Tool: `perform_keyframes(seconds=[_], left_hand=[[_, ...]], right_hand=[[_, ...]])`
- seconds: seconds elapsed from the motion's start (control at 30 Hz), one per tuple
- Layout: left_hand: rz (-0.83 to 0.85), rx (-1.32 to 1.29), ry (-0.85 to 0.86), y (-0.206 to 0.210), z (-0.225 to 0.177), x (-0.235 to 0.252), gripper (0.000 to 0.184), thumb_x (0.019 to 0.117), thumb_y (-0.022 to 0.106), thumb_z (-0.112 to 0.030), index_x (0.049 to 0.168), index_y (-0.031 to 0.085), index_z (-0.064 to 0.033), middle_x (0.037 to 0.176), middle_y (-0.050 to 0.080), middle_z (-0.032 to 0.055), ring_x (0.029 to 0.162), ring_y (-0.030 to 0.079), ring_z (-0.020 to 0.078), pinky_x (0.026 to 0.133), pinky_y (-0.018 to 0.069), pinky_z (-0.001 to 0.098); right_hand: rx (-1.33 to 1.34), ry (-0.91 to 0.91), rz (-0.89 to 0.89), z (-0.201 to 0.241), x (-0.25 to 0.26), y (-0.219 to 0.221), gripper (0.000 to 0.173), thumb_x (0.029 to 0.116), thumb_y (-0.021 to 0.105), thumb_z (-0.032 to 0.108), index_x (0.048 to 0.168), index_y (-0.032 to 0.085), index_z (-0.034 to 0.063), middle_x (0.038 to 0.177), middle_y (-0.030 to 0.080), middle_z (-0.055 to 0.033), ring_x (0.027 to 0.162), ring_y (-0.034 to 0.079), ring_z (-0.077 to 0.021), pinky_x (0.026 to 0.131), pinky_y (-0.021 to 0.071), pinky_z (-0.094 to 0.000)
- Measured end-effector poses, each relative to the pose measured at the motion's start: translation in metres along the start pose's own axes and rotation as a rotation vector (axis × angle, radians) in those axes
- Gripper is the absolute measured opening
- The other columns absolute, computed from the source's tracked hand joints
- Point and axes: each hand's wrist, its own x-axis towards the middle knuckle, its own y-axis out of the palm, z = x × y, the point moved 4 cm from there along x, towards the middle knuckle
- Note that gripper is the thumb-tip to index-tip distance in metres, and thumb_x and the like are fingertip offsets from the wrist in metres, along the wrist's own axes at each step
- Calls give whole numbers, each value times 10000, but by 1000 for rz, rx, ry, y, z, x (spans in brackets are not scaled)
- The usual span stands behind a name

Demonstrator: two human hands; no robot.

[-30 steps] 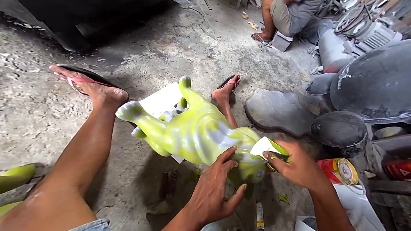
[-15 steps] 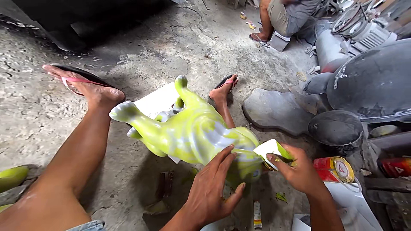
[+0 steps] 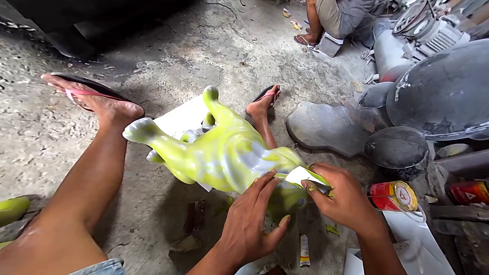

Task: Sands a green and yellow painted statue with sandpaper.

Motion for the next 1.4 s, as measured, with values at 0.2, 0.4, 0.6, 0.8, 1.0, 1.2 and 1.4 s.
perform_keyframes(seconds=[0.2,0.4,0.6,0.8,1.0,1.2,1.4], left_hand=[[1,-7,-6,-4,0,2,777,843,736,-537,1463,513,-127,1544,510,57,1313,589,183,930,598,379],[-17,-6,-6,-3,-2,2,795,832,743,-551,1460,518,-119,1530,527,48,1276,616,167,890,610,363],[-11,16,-5,-5,-2,2,804,830,740,-552,1465,512,-114,1530,529,37,1261,624,161,877,610,358],[5,36,-31,-5,-2,3,908,859,719,-551,1567,399,-82,1548,518,34,1317,592,144,986,584,370],[152,-307,-9,-14,21,3,755,916,518,-228,1621,275,-109,1561,497,43,1367,554,175,1075,557,446],[254,-378,46,-22,29,4,709,958,394,-167,1637,211,-79,1610,435,58,1439,483,205,1163,492,462],[254,-397,49,-22,27,4,699,973,383,-188,1630,198,-37,1619,415,90,1455,463,226,1180,477,474]], right_hand=[[58,3,-36,-10,1,-4,127,916,656,322,935,719,213,849,653,111,736,634,-22,622,579,-283],[-1,-18,-32,0,3,2,131,925,642,336,896,708,226,850,644,114,742,627,-27,617,566,-303],[77,-38,7,1,1,8,149,940,641,345,931,726,224,877,655,117,773,636,-19,649,578,-285],[465,33,-208,-23,-23,-15,226,963,649,269,1147,714,154,1080,712,-3,887,704,-162,719,629,-351],[79,-22,38,32,-66,49,194,839,721,297,1005,759,204,1625,364,-206,1519,335,-346,1181,416,-521],[339,-150,-60,57,-79,41,199,944,657,298,1008,757,138,1558,472,-200,1488,401,-326,1239,337,-551],[-58,-84,124,60,-81,53,146,876,697,232,990,750,158,1599,393,-243,1509,361,-357,1244,306,-549]])
